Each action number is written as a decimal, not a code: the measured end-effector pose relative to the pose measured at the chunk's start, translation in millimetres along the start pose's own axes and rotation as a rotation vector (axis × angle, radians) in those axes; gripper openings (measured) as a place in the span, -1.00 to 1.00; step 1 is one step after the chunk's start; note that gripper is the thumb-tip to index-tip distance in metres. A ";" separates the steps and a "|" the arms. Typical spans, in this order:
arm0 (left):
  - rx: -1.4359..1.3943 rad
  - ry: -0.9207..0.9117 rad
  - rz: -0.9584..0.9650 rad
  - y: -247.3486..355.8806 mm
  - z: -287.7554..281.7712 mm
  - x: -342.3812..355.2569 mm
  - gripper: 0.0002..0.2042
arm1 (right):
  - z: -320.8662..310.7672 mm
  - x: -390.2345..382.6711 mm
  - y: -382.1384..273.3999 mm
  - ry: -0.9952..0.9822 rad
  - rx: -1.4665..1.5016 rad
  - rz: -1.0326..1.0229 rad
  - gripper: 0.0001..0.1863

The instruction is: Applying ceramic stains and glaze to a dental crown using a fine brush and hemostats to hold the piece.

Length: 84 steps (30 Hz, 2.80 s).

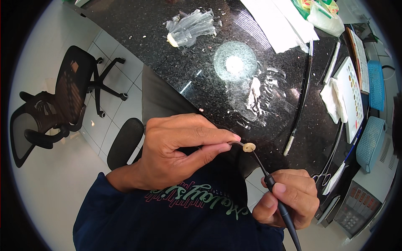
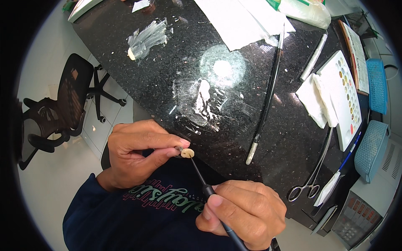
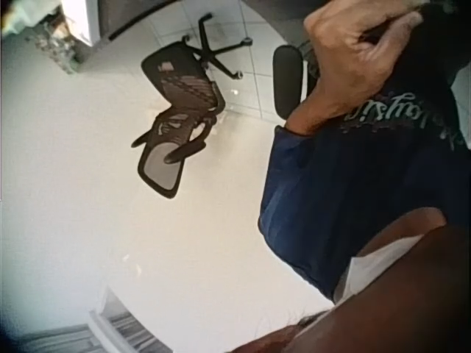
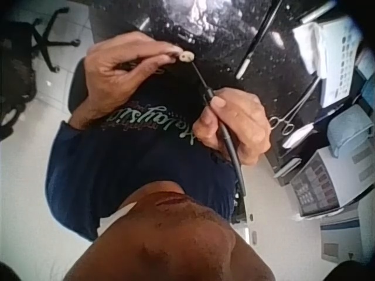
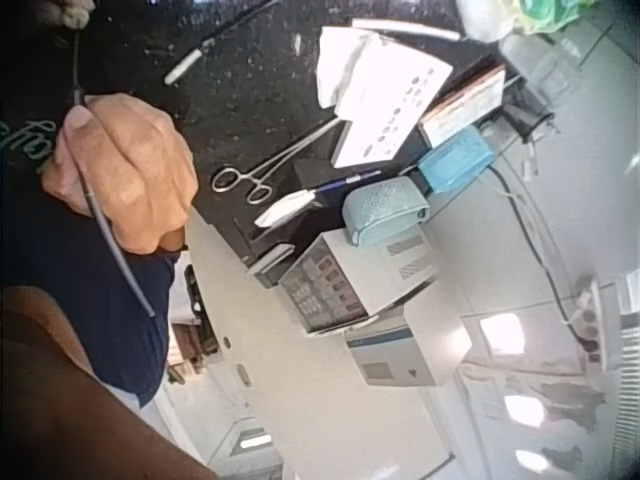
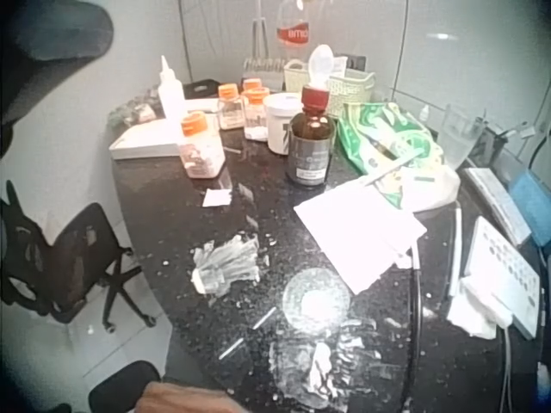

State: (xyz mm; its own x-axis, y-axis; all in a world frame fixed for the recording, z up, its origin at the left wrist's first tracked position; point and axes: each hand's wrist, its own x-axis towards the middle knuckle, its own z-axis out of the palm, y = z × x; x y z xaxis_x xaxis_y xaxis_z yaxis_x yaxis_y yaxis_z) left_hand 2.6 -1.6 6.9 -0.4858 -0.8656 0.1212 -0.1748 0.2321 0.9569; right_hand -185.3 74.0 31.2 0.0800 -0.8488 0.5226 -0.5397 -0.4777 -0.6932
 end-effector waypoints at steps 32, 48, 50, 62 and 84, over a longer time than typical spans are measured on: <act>0.007 -0.007 -0.005 1.4 0.3 1.0 -0.85 | 4.2 -0.9 -7.3 0.033 -0.082 0.036 -0.78; 0.003 0.004 -0.011 0.7 1.7 0.3 -0.84 | -1.5 -1.5 -5.0 -0.009 -0.087 0.013 -0.75; 0.004 0.008 -0.010 0.7 1.0 0.0 -0.85 | -0.6 -2.8 -5.8 0.006 -0.066 0.021 -0.75; -0.009 0.006 -0.014 0.8 -0.6 -1.2 -0.85 | 3.6 -2.7 -2.8 0.082 -0.008 0.017 -0.79; -0.127 -0.048 -0.159 -8.5 -3.0 -2.4 -0.93 | -152.3 76.3 108.2 0.307 -0.006 0.416 -0.89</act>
State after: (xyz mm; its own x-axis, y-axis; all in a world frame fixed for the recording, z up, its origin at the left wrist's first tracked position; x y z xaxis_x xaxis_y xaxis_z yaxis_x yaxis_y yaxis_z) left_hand 7.8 -2.8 -0.8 -0.5012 -0.8642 -0.0439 -0.1451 0.0339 0.9888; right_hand -365.2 -7.9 71.6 -0.3918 -0.8607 0.3251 -0.4779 -0.1115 -0.8713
